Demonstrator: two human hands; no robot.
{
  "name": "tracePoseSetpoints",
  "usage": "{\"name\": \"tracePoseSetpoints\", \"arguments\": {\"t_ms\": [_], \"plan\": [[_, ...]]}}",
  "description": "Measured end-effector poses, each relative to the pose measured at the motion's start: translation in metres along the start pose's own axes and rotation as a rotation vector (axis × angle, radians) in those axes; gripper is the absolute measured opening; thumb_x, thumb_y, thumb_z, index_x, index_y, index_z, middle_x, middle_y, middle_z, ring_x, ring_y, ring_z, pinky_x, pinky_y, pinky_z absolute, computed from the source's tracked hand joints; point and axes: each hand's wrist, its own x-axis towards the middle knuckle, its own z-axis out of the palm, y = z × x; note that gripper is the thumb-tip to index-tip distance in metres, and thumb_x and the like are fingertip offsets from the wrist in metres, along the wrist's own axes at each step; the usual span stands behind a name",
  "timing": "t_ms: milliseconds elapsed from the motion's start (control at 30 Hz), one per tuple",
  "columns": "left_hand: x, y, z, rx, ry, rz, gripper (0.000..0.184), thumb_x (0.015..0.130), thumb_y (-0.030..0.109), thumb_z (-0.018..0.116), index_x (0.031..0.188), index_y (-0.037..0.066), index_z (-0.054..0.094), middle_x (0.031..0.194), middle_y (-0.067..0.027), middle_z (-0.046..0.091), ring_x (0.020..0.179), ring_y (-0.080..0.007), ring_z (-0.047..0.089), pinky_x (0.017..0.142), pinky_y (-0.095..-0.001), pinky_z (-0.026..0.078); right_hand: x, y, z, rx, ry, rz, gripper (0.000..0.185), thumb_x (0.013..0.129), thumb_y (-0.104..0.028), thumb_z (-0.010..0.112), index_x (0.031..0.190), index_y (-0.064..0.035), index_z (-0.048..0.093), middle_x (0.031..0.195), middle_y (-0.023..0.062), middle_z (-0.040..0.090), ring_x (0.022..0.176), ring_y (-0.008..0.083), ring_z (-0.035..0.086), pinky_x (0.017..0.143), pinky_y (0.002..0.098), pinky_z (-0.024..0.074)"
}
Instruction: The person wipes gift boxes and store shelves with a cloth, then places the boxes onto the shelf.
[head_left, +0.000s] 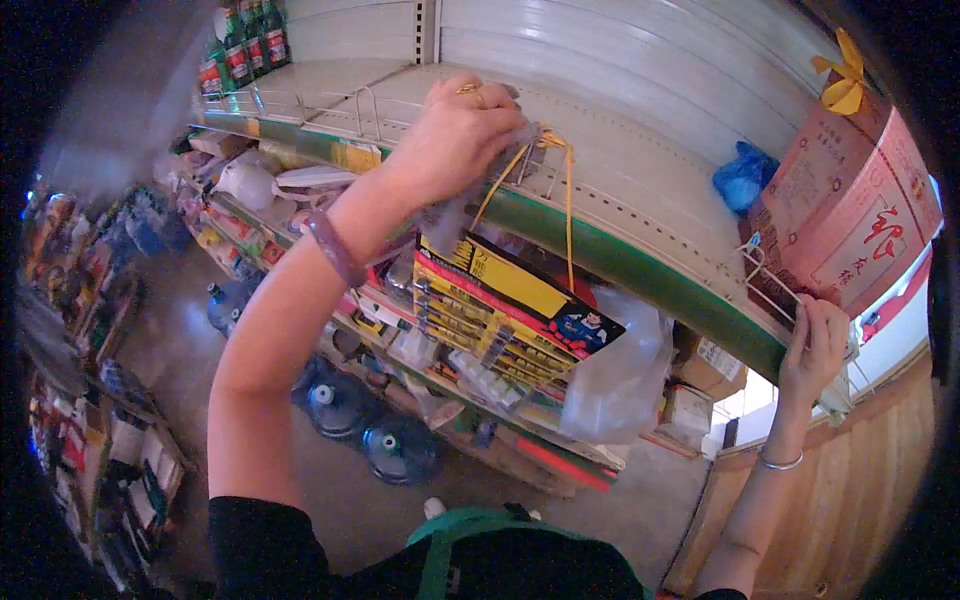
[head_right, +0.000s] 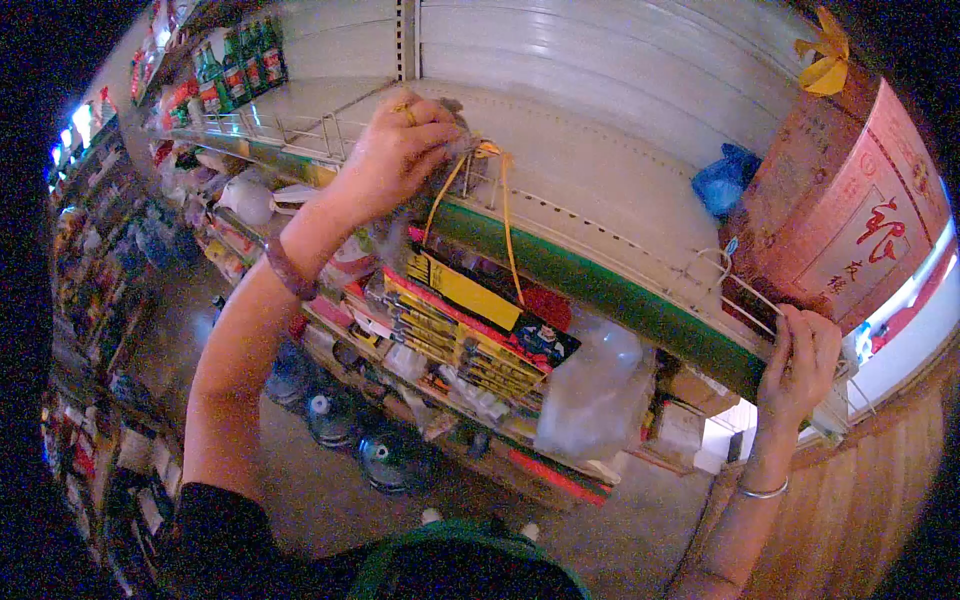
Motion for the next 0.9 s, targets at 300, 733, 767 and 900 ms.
{"name": "tracePoseSetpoints", "arguments": {"t_ms": [300,733,767,900], "plan": [[-0.025,-0.028,-0.009,0.341,0.092,0.06,0.03,0.07,0.008,0.063,0.099,0.011,0.064,0.1,-0.0028,0.06,0.095,-0.0296,0.051,0.087,-0.0395,0.041,-0.004,0.0,-0.001,-0.019,-0.015,0.035,0.012,0.077,0.002,0.064,0.09,0.0002,0.065,0.083,0.0112,0.059,0.079,0.0254,0.056,0.072,0.0331,0.0456],[-0.035,0.019,0.005,0.213,0.239,0.105,0.042,0.061,0.005,0.064,0.101,0.015,0.066,0.104,0.0012,0.058,0.092,-0.0251,0.048,0.079,-0.0377,0.042,0.0,-0.004,-0.001,-0.017,-0.008,0.028,0.014,0.077,0.003,0.065,0.09,-0.0012,0.065,0.084,0.0112,0.059,0.08,0.0251,0.056,0.072,0.0325,0.0452],[-0.034,0.021,0.004,0.206,0.233,0.101,0.041,0.061,0.006,0.064,0.101,0.015,0.066,0.103,0.0012,0.058,0.092,-0.0248,0.048,0.078,-0.0376,0.041,0.0,-0.004,-0.001,-0.021,-0.009,0.026,0.014,0.077,0.003,0.065,0.09,-0.0013,0.065,0.084,0.0112,0.059,0.08,0.0251,0.056,0.072,0.0324,0.0451],[-0.03,0.054,-0.005,0.212,0.296,0.028,0.04,0.06,0.008,0.065,0.1,0.015,0.067,0.1,0.0007,0.057,0.091,-0.0246,0.049,0.077,-0.0373,0.041,-0.002,0.0,0.001,-0.027,-0.011,0.036,0.014,0.076,0.003,0.065,0.09,-0.0015,0.065,0.084,0.0111,0.059,0.08,0.0251,0.056,0.073,0.0325,0.0451]]}}
